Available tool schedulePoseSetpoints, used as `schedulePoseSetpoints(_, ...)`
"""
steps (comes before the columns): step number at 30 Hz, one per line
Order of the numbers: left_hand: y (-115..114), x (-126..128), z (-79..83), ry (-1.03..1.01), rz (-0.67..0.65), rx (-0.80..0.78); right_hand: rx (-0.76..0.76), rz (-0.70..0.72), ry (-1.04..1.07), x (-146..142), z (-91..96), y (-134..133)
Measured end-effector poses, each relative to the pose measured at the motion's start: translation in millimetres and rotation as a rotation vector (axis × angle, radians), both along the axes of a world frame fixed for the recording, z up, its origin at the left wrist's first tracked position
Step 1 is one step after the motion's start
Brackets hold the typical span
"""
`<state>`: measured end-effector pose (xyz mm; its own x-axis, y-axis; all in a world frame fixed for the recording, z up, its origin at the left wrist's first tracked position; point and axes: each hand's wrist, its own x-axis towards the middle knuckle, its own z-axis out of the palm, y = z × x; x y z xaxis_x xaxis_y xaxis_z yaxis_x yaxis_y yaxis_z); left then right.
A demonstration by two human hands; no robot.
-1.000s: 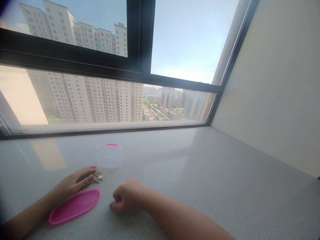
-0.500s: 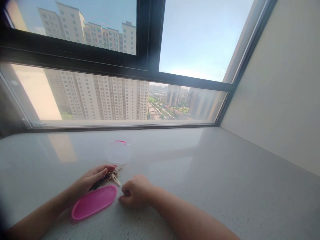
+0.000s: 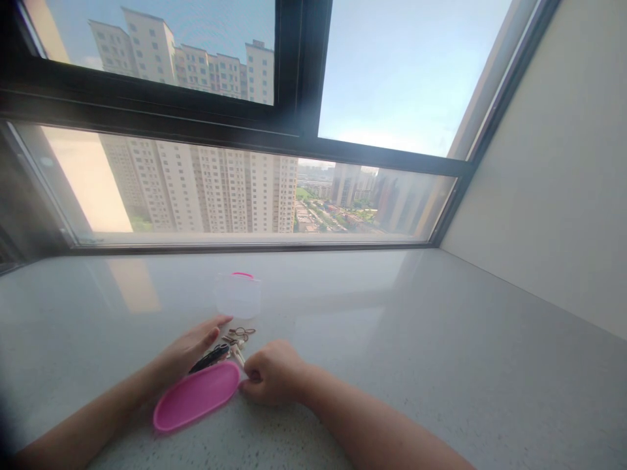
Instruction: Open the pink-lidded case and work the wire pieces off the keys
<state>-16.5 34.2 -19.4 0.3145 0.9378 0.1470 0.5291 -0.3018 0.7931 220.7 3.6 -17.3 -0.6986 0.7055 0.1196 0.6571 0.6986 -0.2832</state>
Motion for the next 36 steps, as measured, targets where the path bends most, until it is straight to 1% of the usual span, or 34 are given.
schedulePoseSetpoints(2,-5,5,0.4,0.178,-0.076,0.063,-0.004,-0.001,0.026,0,-0.3,0)
schedulePoseSetpoints(4,-12,12,4.2,0.231,-0.139,0.068,-0.012,0.002,0.068,0,0.2,0)
schedulePoseSetpoints(8,-24,22,14.2,0.145,-0.215,0.009,-0.042,0.032,0.177,1,-0.5,0)
schedulePoseSetpoints(11,-28,27,17.6,0.067,-0.276,-0.032,-0.094,0.048,0.314,2,-3.5,2)
schedulePoseSetpoints(13,-31,31,18.6,0.02,-0.301,-0.046,-0.095,-0.018,0.419,1,-5.0,4)
schedulePoseSetpoints(16,-38,39,21.8,-0.054,-0.329,-0.072,0.002,-0.192,0.55,0,-3.6,6)
schedulePoseSetpoints(17,-40,42,23.5,-0.081,-0.34,-0.081,0.038,-0.23,0.586,0,-2.2,6)
schedulePoseSetpoints(19,-46,48,27.5,-0.13,-0.372,-0.093,0.071,-0.25,0.645,0,0.8,6)
schedulePoseSetpoints(21,-50,53,31.3,-0.162,-0.408,-0.115,0.049,-0.21,0.689,1,2.6,7)
schedulePoseSetpoints(24,-53,56,35.4,-0.214,-0.449,-0.188,-0.04,-0.131,0.713,3,2.0,9)
schedulePoseSetpoints(26,-55,57,37.1,-0.256,-0.464,-0.239,-0.118,-0.083,0.678,4,0.5,11)
schedulePoseSetpoints(28,-57,58,38.1,-0.278,-0.471,-0.255,-0.178,-0.032,0.605,5,-0.9,13)
schedulePoseSetpoints(30,-59,61,37.8,-0.285,-0.455,-0.236,-0.195,0.022,0.539,5,-1.7,14)
schedulePoseSetpoints(32,-60,65,35.5,-0.301,-0.422,-0.218,-0.181,0.057,0.515,5,-1.5,13)
schedulePoseSetpoints(36,-55,67,27.5,-0.315,-0.321,-0.178,-0.226,0.115,0.559,4,2.2,9)
